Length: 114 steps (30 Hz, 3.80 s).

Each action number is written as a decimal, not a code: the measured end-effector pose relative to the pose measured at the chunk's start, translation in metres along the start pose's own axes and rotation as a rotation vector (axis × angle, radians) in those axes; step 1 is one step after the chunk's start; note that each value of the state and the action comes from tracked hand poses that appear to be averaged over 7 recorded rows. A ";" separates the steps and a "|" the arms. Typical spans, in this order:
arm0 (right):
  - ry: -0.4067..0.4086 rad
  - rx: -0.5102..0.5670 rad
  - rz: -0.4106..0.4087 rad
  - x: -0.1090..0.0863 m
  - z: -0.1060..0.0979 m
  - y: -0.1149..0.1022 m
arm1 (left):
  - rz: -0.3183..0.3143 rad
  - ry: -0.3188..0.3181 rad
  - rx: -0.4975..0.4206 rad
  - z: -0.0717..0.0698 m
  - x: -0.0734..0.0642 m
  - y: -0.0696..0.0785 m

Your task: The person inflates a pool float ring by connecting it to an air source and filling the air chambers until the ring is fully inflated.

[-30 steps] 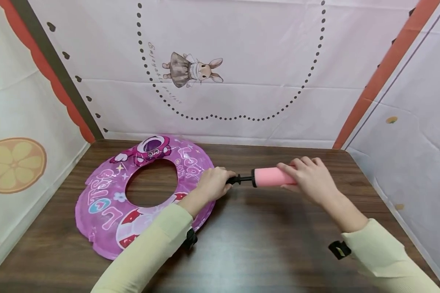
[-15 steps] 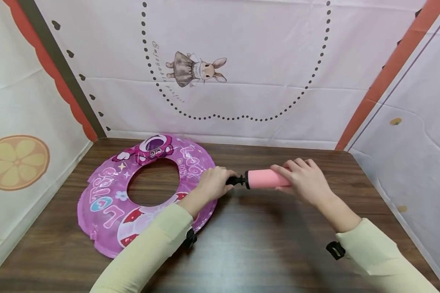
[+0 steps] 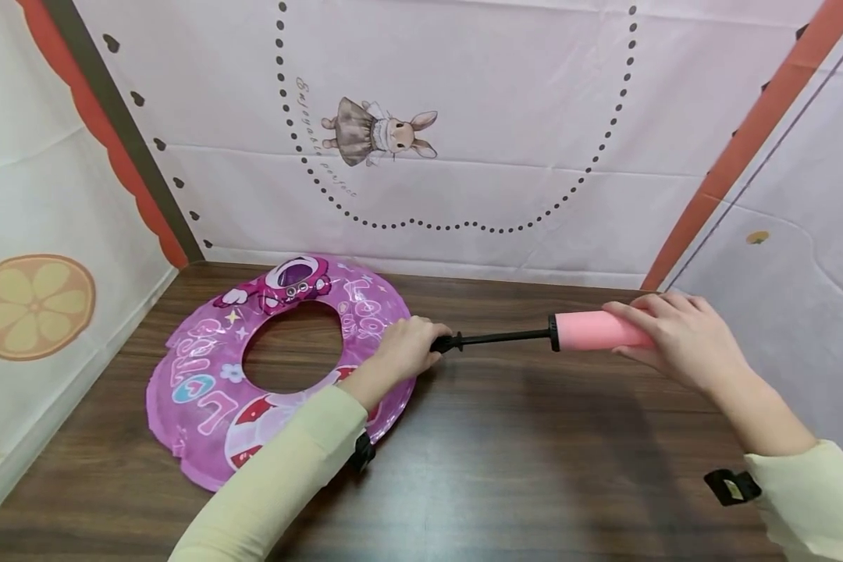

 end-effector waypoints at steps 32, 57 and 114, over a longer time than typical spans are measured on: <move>-0.034 0.050 -0.015 -0.003 0.018 -0.011 | 0.037 0.005 -0.007 -0.001 -0.002 0.005; 0.043 -0.005 -0.124 0.031 0.055 -0.075 | 0.073 0.028 -0.018 -0.006 0.001 0.013; -0.005 0.000 -0.012 0.005 0.018 -0.024 | 0.076 0.010 0.019 -0.008 0.002 0.010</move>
Point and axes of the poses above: each hand's wrist, its own x-axis towards the middle knuckle, its own z-axis out of the palm, y = z × x, the point moved 6 cm from there along x, towards the middle knuckle, and after that the axes turned 13 degrees about y, right-handed, at the moved point
